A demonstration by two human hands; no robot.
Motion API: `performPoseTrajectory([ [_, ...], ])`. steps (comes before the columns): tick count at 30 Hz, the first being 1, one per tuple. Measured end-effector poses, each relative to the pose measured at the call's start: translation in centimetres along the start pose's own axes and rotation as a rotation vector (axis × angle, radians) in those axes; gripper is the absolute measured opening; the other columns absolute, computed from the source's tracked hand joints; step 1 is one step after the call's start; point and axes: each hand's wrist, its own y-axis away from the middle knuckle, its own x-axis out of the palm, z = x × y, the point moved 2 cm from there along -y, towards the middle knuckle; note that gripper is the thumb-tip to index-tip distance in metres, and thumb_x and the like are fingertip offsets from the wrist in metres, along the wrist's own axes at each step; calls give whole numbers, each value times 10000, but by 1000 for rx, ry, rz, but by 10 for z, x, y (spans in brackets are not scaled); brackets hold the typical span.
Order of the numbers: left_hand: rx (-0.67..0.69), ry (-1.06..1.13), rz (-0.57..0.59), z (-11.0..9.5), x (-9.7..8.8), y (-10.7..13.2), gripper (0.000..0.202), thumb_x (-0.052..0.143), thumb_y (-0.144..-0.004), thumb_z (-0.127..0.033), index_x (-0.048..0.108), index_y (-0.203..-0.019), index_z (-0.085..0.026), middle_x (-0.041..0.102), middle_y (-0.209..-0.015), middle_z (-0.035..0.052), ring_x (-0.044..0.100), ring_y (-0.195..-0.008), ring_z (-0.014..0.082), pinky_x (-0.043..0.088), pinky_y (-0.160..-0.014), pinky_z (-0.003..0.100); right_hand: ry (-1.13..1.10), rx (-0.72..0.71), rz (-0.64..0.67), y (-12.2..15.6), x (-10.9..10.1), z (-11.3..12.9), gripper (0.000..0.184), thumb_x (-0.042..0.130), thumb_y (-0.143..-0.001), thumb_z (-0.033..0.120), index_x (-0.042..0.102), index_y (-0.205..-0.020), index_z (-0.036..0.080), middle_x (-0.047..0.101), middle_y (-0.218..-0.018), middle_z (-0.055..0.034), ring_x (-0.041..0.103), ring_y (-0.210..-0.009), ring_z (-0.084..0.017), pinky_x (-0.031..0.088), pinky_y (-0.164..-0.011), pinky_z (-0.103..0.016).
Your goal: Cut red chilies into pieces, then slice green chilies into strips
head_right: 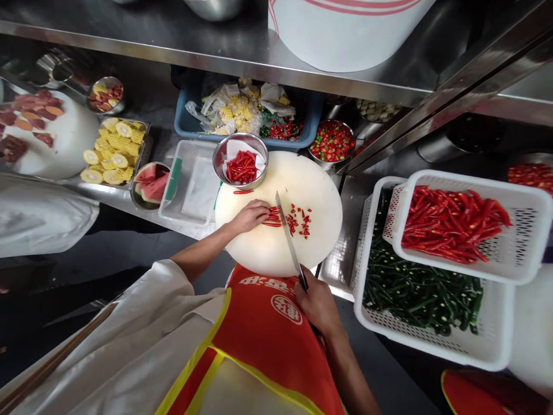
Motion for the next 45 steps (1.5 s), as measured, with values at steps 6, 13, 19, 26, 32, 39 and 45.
performPoseTrajectory([
  [6, -15, 4, -8, -3, 0, 1, 176, 547, -939, -284, 697, -972, -201, 643, -1117, 94, 581, -1076, 203, 462, -984, 400, -47, 44, -52, 4, 2, 2, 448, 393, -900, 373, 589, -1252, 178, 699, -778, -39, 629, -669, -207, 414, -601, -269],
  [13, 149, -4, 111, -9, 0, -2, 213, 592, -911, -404, 696, -963, -226, 650, -1073, 90, 546, -1093, 221, 433, -1011, 400, -72, 29, -38, 7, 0, 12, 463, 406, -898, 359, 584, -1281, 170, 705, -768, -35, 634, -656, -205, 403, -586, -265],
  [19, 117, 11, 184, -10, 1, -9, 193, 545, -933, -359, 693, -947, -235, 644, -1072, 87, 531, -1103, 223, 424, -1015, 397, 37, 8, -5, -4, 2, 18, 523, 394, -885, 277, 503, -1388, 184, 724, -868, -49, 666, -764, -224, 416, -659, -274],
  [26, 120, 23, 153, -11, 3, -10, 201, 512, -948, -320, 685, -953, -217, 644, -1083, 93, 535, -1101, 223, 432, -1018, 394, 167, 52, 96, -7, -17, 24, 477, 383, -915, 257, 505, -1369, 174, 738, -903, -92, 675, -806, -248, 377, -647, -280],
  [32, 175, 5, 90, -5, 8, -6, 205, 505, -960, -314, 666, -909, -198, 649, -1081, 87, 553, -1063, 209, 480, -970, 392, 227, 60, 31, -52, -9, 34, 503, 404, -887, 210, 496, -1378, 146, 742, -944, -108, 664, -776, -242, 362, -657, -290],
  [39, 34, -151, -152, -24, 22, 18, 173, 515, -961, -264, 665, -956, -178, 636, -1038, 88, 559, -1035, 210, 497, -947, 413, -130, 55, 42, -38, -16, -2, 211, 445, -848, 292, 613, -940, 204, 648, -609, 7, 609, -593, -188, 388, -596, -271],
  [45, -274, -156, -308, -53, 41, 32, 184, 539, -942, -210, 682, -834, -166, 634, -938, 74, 569, -965, 209, 515, -889, 391, -357, 155, 24, -15, -9, -29, 170, 461, -838, 379, 552, -842, 235, 573, -464, 65, 575, -470, -168, 407, -545, -269],
])
